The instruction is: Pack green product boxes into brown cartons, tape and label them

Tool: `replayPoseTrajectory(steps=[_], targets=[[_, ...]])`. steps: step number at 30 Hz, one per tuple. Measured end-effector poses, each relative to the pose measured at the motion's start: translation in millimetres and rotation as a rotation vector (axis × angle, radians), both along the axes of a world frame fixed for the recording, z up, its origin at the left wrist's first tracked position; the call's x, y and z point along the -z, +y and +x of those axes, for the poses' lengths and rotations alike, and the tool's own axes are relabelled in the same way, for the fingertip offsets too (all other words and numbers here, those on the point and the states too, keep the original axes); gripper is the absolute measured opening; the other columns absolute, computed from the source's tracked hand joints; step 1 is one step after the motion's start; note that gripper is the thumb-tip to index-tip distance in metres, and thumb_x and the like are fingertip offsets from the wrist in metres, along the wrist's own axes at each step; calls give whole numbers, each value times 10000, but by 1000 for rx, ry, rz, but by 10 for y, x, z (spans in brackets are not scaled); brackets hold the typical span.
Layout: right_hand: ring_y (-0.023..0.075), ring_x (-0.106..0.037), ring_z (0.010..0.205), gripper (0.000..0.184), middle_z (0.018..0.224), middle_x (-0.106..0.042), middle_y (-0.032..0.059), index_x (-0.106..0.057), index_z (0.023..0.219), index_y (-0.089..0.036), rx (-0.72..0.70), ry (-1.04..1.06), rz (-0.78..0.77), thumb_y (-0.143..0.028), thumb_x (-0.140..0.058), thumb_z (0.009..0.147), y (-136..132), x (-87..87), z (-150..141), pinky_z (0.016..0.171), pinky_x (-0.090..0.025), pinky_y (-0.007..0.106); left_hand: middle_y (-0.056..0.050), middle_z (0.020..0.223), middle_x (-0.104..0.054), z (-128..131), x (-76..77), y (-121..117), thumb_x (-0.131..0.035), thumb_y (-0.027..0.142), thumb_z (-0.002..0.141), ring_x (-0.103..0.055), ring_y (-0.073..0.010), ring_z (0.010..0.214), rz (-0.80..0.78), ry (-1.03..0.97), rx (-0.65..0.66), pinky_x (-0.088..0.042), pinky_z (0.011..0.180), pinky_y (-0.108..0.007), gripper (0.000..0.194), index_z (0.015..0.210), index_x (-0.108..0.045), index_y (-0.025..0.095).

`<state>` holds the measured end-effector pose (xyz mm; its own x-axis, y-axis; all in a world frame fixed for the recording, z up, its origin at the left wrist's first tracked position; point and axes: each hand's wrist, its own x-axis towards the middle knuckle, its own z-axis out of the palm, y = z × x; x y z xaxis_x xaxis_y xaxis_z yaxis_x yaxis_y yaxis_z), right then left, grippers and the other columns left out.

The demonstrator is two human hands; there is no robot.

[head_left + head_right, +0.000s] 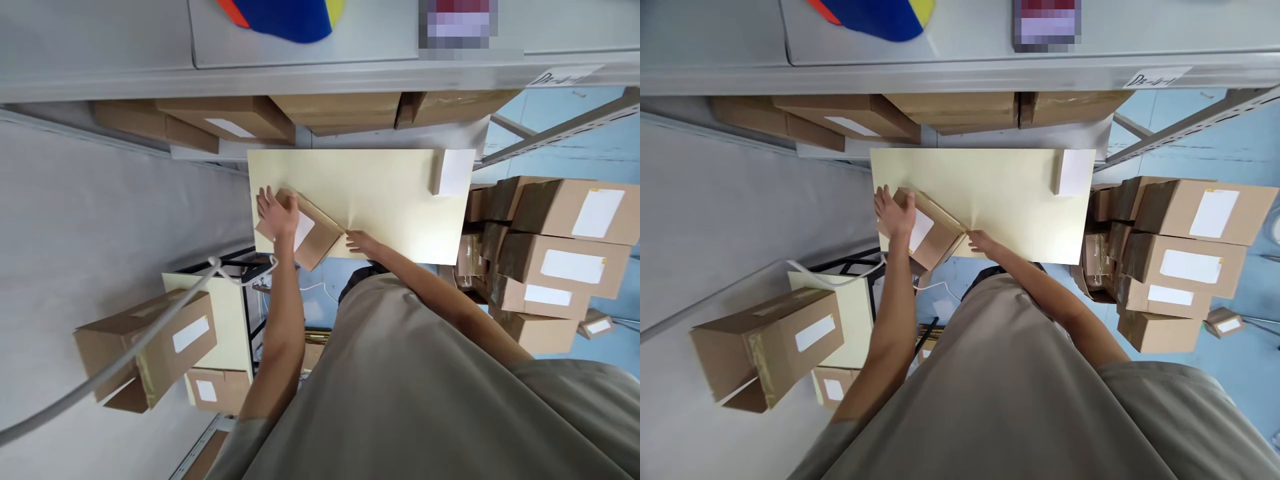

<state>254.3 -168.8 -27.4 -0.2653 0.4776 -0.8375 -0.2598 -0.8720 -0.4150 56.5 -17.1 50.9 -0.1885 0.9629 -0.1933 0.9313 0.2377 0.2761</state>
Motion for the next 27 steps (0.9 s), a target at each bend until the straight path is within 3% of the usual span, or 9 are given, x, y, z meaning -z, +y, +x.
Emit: replayPoseTrajectory(steps=[3,6,9,13,18,23,27], targets=[[278,-631,1479,541,1709,-534,179,-559,1583,-186,120,198,-179,-481,-500,1134,-24,-183,-8,1268,-509,495,-269,1562,-640,-9,-8,342,-566,554,1054,-511,-446,1551,-194,-40,-41,-326,1315,-632,622,1497,-635,122],[248,-581,1534,547,1750,-488,165,-549,1603,-165,189,238,-215,-463,-437,1158,-12,-355,61,1327,-442,457,-230,1368,-759,61,-121,318,-534,612,1052,-655,-434,1374,-260,-80,25,-462,1214,-577,549,1314,-738,176],[231,-560,1557,552,1774,-476,100,-526,1641,-238,209,188,-131,-489,-415,1162,-123,-523,238,1353,-402,472,-207,1366,-758,122,-290,64,-572,612,1030,-681,-415,1331,-173,-84,54,-509,1178,-534,534,1308,-732,185],[246,-552,1573,586,1742,-532,39,-558,1639,-324,216,-43,169,-604,-409,1146,-487,-798,559,1343,-424,479,-195,1379,-729,109,-436,-412,-606,536,1027,-682,-384,1326,-66,-162,54,-513,1190,-503,498,1355,-717,178],[312,-536,1582,762,1710,-566,78,-524,1689,-274,161,-537,443,-747,-389,1106,-859,-1103,969,1295,-488,519,-141,1168,-755,169,-322,-1101,-626,452,1005,-748,-303,1120,-74,-306,53,-585,1076,-425,381,1247,-767,194],[364,-662,1428,718,1514,-728,148,-647,1565,-226,104,-901,509,-714,-405,1097,-920,-1042,1306,1197,-549,515,-137,1113,-809,485,-155,-1586,-658,431,1000,-784,-310,1064,-288,-414,49,-599,1006,-423,272,1134,-726,204],[390,-782,1103,719,1170,-834,164,-718,1417,-211,-137,-1009,490,-730,-342,1090,-862,-892,1506,1003,-604,493,-184,1212,-819,649,-132,-1600,-735,635,961,-762,-391,1224,-378,-427,54,-584,1019,-468,500,1214,-686,206]])
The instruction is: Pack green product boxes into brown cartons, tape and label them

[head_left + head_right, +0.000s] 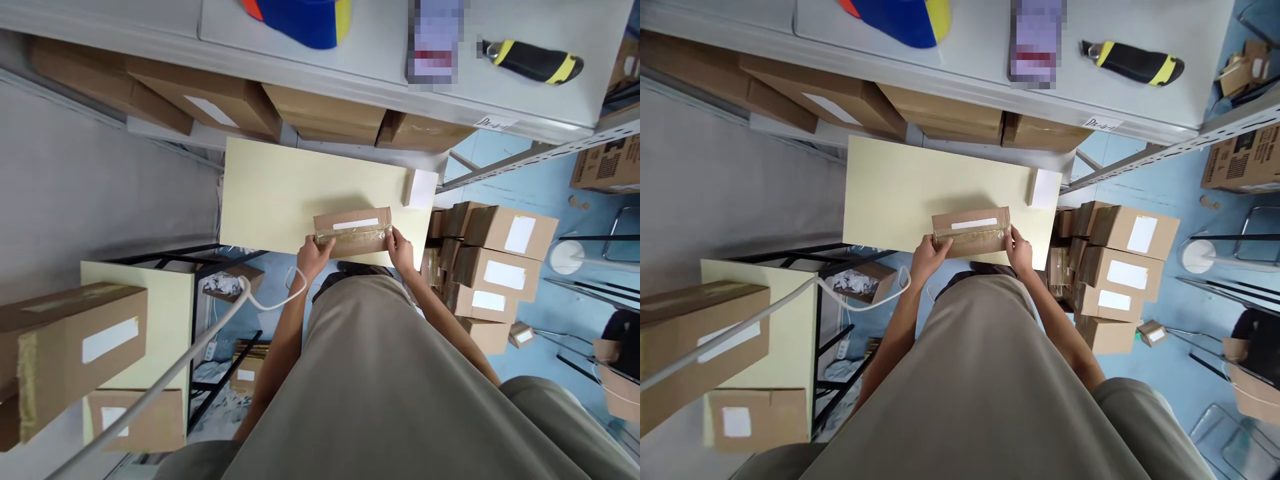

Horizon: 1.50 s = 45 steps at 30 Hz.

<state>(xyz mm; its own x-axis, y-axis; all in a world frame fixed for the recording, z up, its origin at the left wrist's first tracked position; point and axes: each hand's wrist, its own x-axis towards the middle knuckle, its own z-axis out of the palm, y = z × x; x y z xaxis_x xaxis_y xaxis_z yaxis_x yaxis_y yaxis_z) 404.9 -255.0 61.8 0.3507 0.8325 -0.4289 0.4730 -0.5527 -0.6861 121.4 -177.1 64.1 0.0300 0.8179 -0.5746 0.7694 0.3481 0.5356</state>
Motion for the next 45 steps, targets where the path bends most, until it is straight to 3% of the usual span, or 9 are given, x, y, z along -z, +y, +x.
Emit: replayPoseTrajectory(steps=[3,8,15,21,26,32,38,41,45], targets=[[349,-769,984,724,975,-820,109,-762,1255,-227,-99,37,-52,-788,-341,1074,55,62,147,964,-602,458,-192,1296,-812,2,58,150,-809,725,865,-722,-412,1331,-48,-126,27,-566,1087,-484,632,1220,-728,207],[318,-756,1168,736,1181,-835,112,-785,1247,-197,-85,522,-120,-840,-507,1021,69,203,333,1109,-604,460,-169,1432,-775,-51,253,323,-895,717,745,-697,-377,1400,-236,-653,-10,-537,1203,-515,817,1347,-762,181],[309,-741,1297,681,1343,-811,159,-791,1324,-184,-68,700,-119,-763,-597,1023,22,290,381,1230,-534,498,-214,1503,-723,-58,291,243,-944,766,626,-685,-398,1418,-292,-710,-87,-544,1208,-547,1008,1395,-730,150],[343,-700,1370,747,1426,-782,125,-747,1435,-238,-113,625,23,-659,-841,825,-46,128,365,1225,-524,510,-173,1420,-778,-128,180,238,-1010,546,628,-733,-358,1318,-75,-527,29,-579,1153,-504,860,1352,-729,176],[355,-542,1563,938,1667,-609,116,-578,1627,-242,-164,401,143,-520,-875,782,-4,261,295,1313,-422,538,-184,1353,-795,-53,251,297,-977,323,654,-732,-377,1284,211,-290,51,-590,1124,-502,807,1398,-718,150],[388,-613,1502,876,1663,-611,131,-521,1669,-235,-228,48,-104,-189,-758,827,42,491,150,1249,-510,581,-155,1216,-838,-23,442,197,-693,131,789,-803,-336,1124,144,-105,49,-625,1074,-505,673,1458,-712,201],[340,-668,1441,649,1581,-681,129,-648,1579,-252,-228,-239,-73,-98,-571,954,75,362,499,1285,-495,547,-179,1645,-613,84,351,187,-598,116,762,-543,-362,1571,455,-122,30,-430,1339,-573,900,1659,-543,165],[330,-540,1568,595,1652,-609,163,-598,1615,-181,-171,-349,25,-142,-519,1027,343,272,831,1348,-406,569,-165,1659,-601,368,196,330,-555,140,839,-530,-333,1580,521,-147,57,-408,1359,-562,817,1655,-545,173],[346,-183,1753,831,1859,-241,212,-360,1745,-96,-248,-386,-21,-166,-686,984,898,279,1200,1407,-264,587,-142,1613,-648,892,-7,492,-532,177,926,-541,-312,1571,519,-273,268,-402,1365,-546,635,1550,-653,199]])
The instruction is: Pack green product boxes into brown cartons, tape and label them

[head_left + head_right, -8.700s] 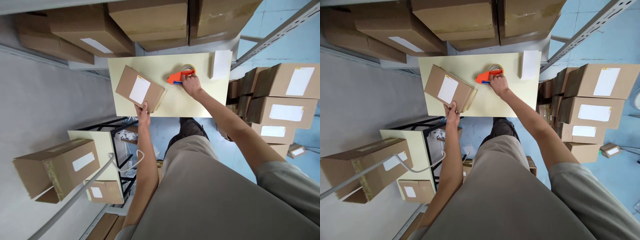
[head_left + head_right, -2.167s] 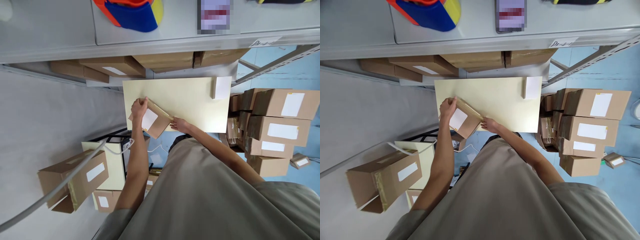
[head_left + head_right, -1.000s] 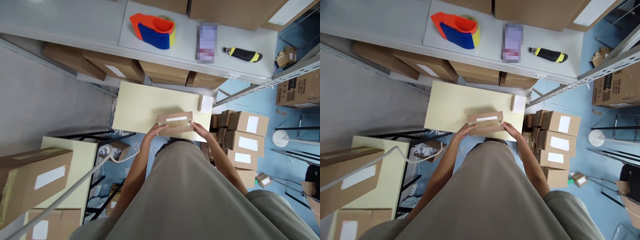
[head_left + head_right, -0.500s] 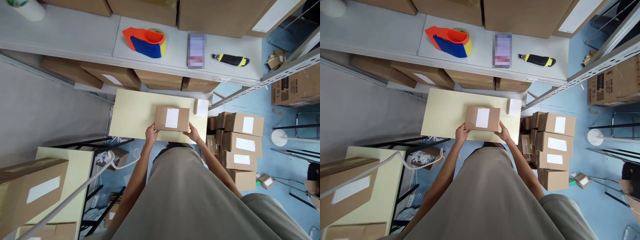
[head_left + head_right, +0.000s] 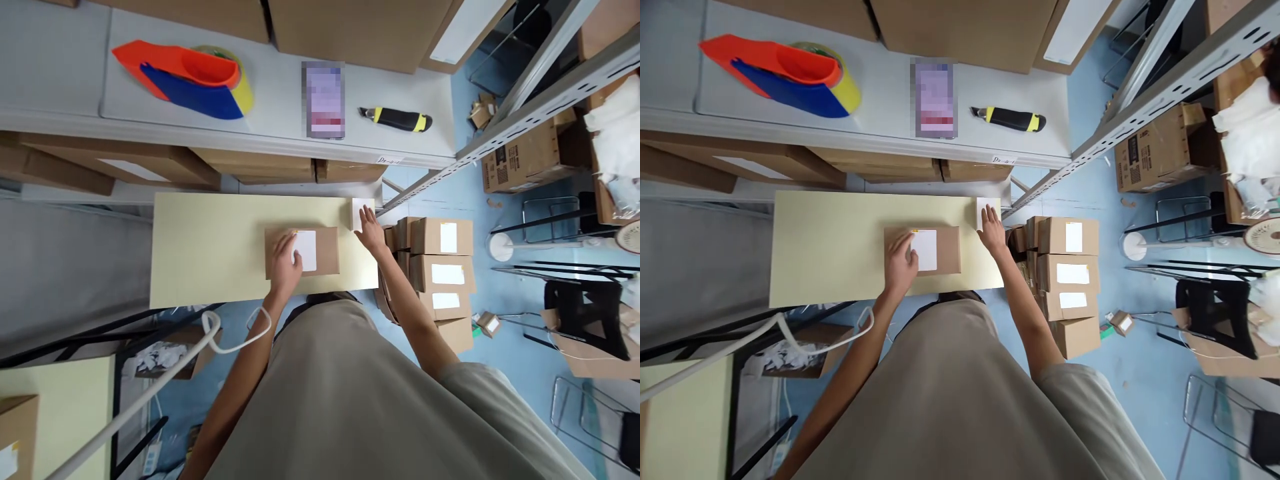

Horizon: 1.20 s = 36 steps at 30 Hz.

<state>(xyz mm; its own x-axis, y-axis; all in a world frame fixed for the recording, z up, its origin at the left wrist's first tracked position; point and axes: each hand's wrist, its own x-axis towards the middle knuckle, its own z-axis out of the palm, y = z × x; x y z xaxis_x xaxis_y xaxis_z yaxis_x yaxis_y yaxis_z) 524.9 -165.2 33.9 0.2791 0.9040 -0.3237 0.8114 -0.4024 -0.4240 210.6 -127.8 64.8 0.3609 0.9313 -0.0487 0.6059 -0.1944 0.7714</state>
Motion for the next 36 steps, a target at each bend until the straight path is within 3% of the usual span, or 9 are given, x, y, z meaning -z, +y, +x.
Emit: replayPoseTrajectory(steps=[2,5,8,12,16,21,28,31,36], targets=[[356,-66,1770,1000,1882,-100,222,-257,1779,-85,-56,19,-57,-190,-785,937,228,49,101,1415,-213,601,-126,1597,-666,239,-62,-10,-533,191,952,-546,-310,1567,-9,-24,122,-405,1362,-547,589,1522,-678,218],[368,-72,1767,1113,1877,-74,248,-210,1782,-38,-124,27,-184,-149,-845,874,384,131,148,1419,-202,569,-101,1570,-693,490,-85,-145,-524,189,973,-572,-304,1540,-38,-36,226,-428,1345,-538,561,1504,-695,244],[366,-153,1756,986,1870,-127,257,-262,1753,20,-165,-36,-253,-96,-772,917,342,185,116,1416,-244,499,-99,1548,-710,601,-45,-316,-503,184,993,-601,-300,1509,-65,-50,282,-458,1322,-523,529,1476,-713,237],[347,-258,1731,772,1861,-211,233,-339,1723,26,-193,-138,-231,-102,-624,1017,225,205,52,1400,-296,476,-100,1529,-722,631,13,-409,-488,158,1001,-629,-296,1481,-86,-34,325,-481,1302,-522,508,1443,-727,226],[342,-389,1675,707,1851,-280,195,-439,1694,-61,-218,-190,-232,-135,-653,1024,219,174,75,1346,-405,474,-94,1543,-713,647,7,-378,-470,154,1034,-626,-288,1485,-71,4,351,-494,1294,-520,496,1465,-706,221],[369,-701,1374,513,1807,-408,138,-647,1548,-180,-227,-187,-317,-290,-706,1050,267,56,214,1189,-561,479,-98,1526,-720,675,-22,-369,-483,130,1030,-639,-288,1469,-61,12,378,-501,1293,-519,518,1491,-694,234],[345,-736,1283,464,1516,-719,180,-611,1535,-152,-294,-209,-320,-289,-603,1092,192,-143,222,1086,-569,418,-115,1567,-690,765,-32,-320,-459,120,1037,-616,-273,1496,-47,0,427,-487,1303,-490,523,1510,-670,197],[326,-755,1221,375,1449,-746,190,-648,1453,-149,-326,-247,-343,-255,-500,1126,147,-181,169,1011,-569,393,-106,1587,-678,850,-22,-265,-461,128,1043,-594,-271,1521,-42,15,460,-467,1317,-498,535,1537,-650,208],[301,-762,1168,428,1385,-759,197,-687,1383,-164,-347,-298,-315,-270,-321,1186,174,-276,187,926,-533,356,-128,1661,-613,1123,41,-95,-441,141,1061,-537,-285,1583,-29,96,558,-422,1345,-499,546,1579,-611,168]])
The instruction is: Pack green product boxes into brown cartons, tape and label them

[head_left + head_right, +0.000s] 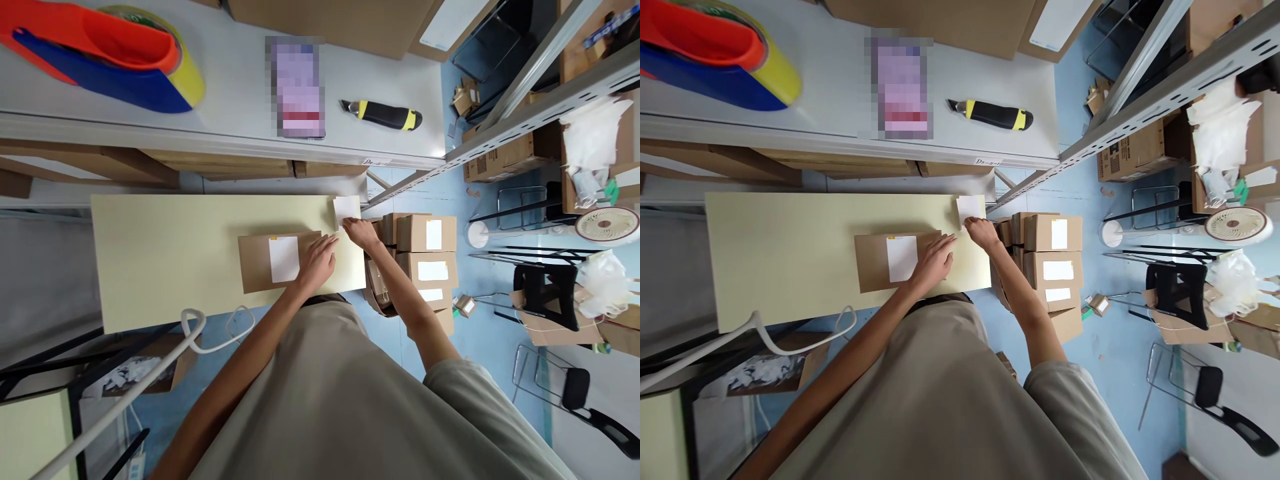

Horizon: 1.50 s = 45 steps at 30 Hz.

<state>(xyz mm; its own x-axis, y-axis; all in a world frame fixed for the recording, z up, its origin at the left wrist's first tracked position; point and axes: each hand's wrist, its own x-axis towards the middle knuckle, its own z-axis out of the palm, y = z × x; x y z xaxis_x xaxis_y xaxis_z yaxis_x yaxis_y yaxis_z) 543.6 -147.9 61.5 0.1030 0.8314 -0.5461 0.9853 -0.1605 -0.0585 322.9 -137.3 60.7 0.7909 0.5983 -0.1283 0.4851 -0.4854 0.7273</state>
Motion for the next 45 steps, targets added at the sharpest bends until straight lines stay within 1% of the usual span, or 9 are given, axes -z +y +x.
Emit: replayPoseTrajectory(steps=[6,10,15,19,22,28,34,40,45], targets=[[287,-738,1119,469,1340,-763,171,-724,1339,-168,75,-54,221,-291,-294,1197,345,-276,251,874,-491,338,-250,1773,-422,561,171,360,-448,99,1021,-397,-337,1676,89,89,156,-317,1396,-491,634,1643,-487,-13],[290,-723,1049,497,1284,-764,166,-748,1283,-162,132,-96,278,-295,-277,1196,625,-411,404,841,-469,342,-345,1785,-315,840,328,586,-505,83,972,-310,-409,1703,96,200,232,-281,1400,-528,725,1654,-387,-131],[296,-720,1050,476,1305,-758,181,-759,1269,-152,153,-148,302,-271,-306,1185,869,-369,513,852,-468,343,-406,1779,-239,956,569,708,-560,77,914,-256,-459,1711,41,274,244,-269,1393,-570,802,1642,-352,-188],[313,-731,1066,463,1241,-793,190,-769,1286,-139,171,-168,303,-278,-340,1180,995,-273,575,878,-493,359,-368,1811,-199,983,731,745,-629,131,884,-194,-445,1732,10,235,223,-240,1403,-575,914,1695,-301,-134],[327,-737,1062,487,1184,-809,196,-767,1312,-134,174,-182,292,-311,-331,1185,1062,-216,607,894,-511,379,-344,1829,-166,1021,807,797,-661,178,873,-167,-448,1738,-5,209,204,-230,1401,-597,999,1732,-234,-99],[363,-703,1146,516,1144,-790,231,-747,1293,-88,175,-197,286,-359,-322,1181,1142,-110,660,951,-529,412,-368,1820,-171,1077,870,902,-696,187,853,-175,-473,1731,-64,173,175,-203,1402,-609,999,1707,-276,-119],[395,-649,1257,442,1158,-777,212,-731,1286,-128,182,-185,278,-353,-368,1171,1209,-76,678,1049,-514,475,-369,1820,-173,1097,847,916,-695,209,855,-168,-488,1728,-123,128,140,-192,1401,-625,1002,1703,-276,-121],[337,-650,1220,340,1068,-787,176,-719,1242,-132,277,-123,272,-333,-457,1161,1252,-128,680,1130,-462,472,-411,1797,-194,1258,816,903,-775,240,849,-163,-508,1722,-101,197,135,-159,1393,-636,1041,1688,-289,-135],[317,-684,1200,358,1073,-786,196,-734,1157,-107,284,-167,309,-277,-419,1141,1209,-178,797,1101,-480,452,-393,1804,-202,1422,827,834,-852,345,820,-129,-544,1716,-136,224,68,-157,1386,-665,1125,1702,-315,-101]])
